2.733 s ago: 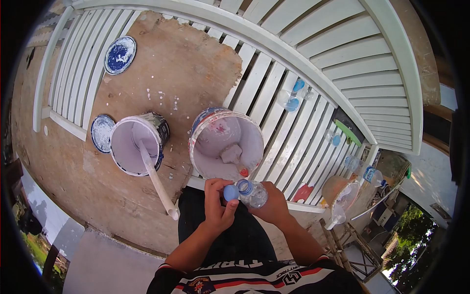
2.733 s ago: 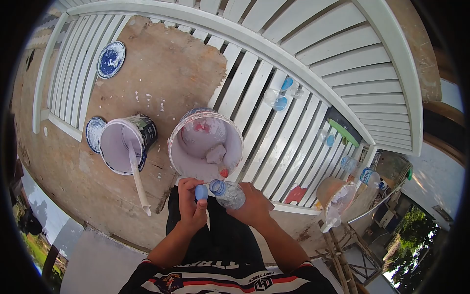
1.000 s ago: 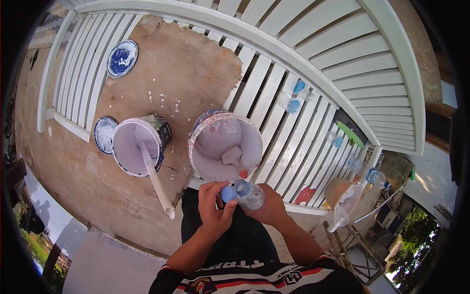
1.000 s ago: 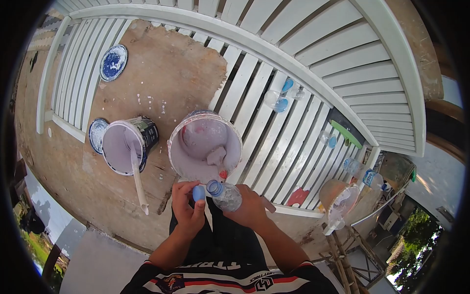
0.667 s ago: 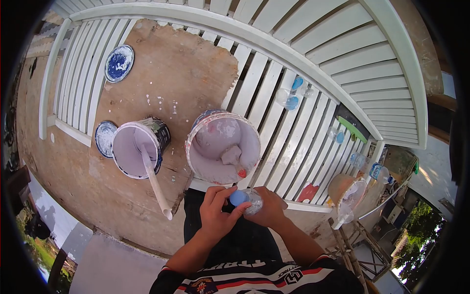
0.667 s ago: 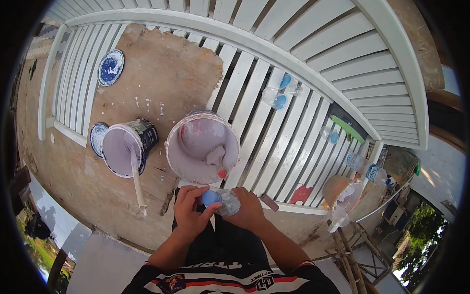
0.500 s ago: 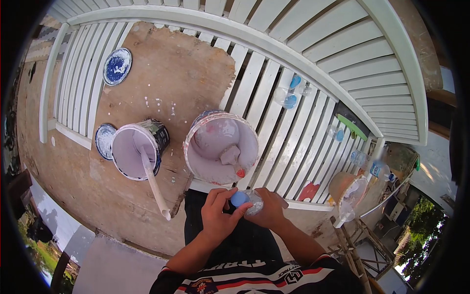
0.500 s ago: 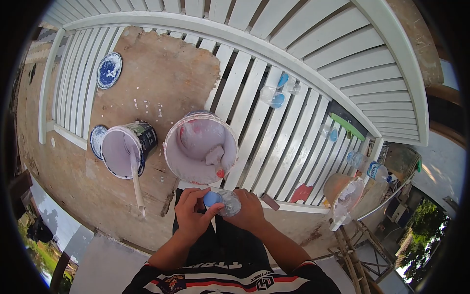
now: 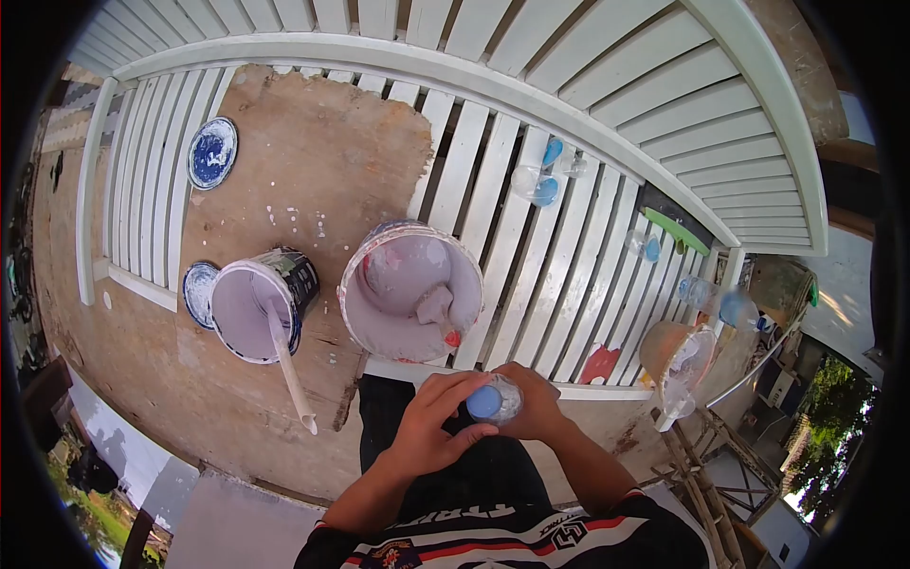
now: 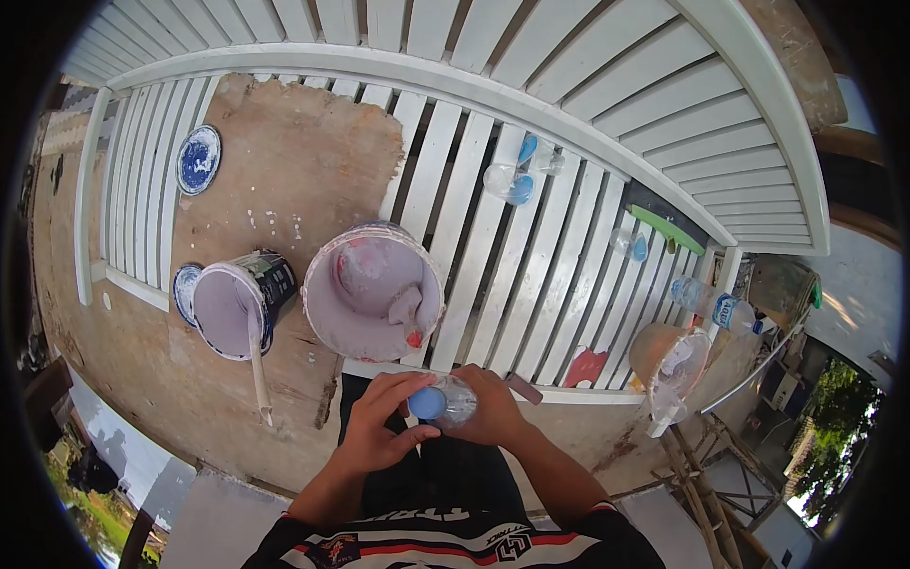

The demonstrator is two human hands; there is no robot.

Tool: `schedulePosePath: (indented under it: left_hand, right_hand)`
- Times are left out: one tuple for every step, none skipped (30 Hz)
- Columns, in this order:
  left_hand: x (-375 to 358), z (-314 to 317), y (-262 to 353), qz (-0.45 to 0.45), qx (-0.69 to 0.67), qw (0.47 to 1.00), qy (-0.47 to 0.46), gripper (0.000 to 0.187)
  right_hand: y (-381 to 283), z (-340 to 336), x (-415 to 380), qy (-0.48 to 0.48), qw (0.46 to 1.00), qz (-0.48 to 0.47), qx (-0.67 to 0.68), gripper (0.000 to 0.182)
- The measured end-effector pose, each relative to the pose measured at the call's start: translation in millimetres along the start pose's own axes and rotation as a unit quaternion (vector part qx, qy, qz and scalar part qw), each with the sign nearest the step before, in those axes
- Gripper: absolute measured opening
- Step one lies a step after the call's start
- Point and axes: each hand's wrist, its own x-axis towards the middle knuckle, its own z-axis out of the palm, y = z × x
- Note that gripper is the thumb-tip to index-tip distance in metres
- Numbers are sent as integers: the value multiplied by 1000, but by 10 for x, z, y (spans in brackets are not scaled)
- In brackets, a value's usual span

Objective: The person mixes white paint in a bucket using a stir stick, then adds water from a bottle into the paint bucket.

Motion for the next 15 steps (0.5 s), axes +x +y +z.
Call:
schedulePosePath:
  left_hand:
    - [-23, 59, -36, -15, -23, 999, 25, 52]
    - [-66, 133, -121, -30, -47, 997, 51, 52]
    - [-89, 190, -172, -44, -69, 994, 76, 53]
    - [-98, 246, -189, -42, -78, 991, 99, 51]
    - [-99, 300, -194, -40, -87, 988, 121, 50]
    - [-100, 325, -196, -39, -96, 984, 143, 49]
    - [-96, 323, -192, -35, -77, 987, 138, 48]
    - [-80, 315, -181, -31, -59, 989, 133, 47]
    - [-58, 308, -169, -27, -40, 991, 128, 46]
    - [-30, 288, -163, -13, -40, 993, 112, 46]
    - [3, 253, -158, 0, -39, 995, 96, 45]
    - [36, 215, -153, 14, -38, 996, 81, 45]
    - [71, 180, -140, 31, -47, 997, 52, 46]
    - [105, 146, -125, 49, -55, 997, 23, 46]
    - [134, 116, -118, 67, -63, 996, -5, 47]
  right_hand:
    - [-15, -1, 5, 6, 1000, 2, -2, 66]
    - [-41, -6, 12, 13, 1000, 4, -4, 66]
    - [-53, -8, 18, 19, 1000, 5, -6, 66]
    - [-43, 5, 13, 27, 1000, 11, -8, 66]
    - [-27, 26, -1, 34, 999, 18, -8, 67]
    - [-17, 43, -10, 42, 999, 25, -9, 67]
    - [-21, 58, -12, 52, 998, 28, -5, 66]
    - [-33, 71, -14, 61, 998, 31, -1, 66]
    - [-44, 75, -20, 71, 997, 34, 2, 66]
    - [-58, 54, -23, 52, 998, 41, 13, 65]
    - [-81, 14, -22, 34, 998, 47, 23, 65]
    - [-106, -32, -19, 15, 998, 52, 34, 65]
    - [-141, -97, -13, -23, 997, 55, 55, 64]
    - [-176, -177, -10, -61, 994, 58, 75, 63]
    - [-181, -232, -18, -98, 989, 61, 95, 62]
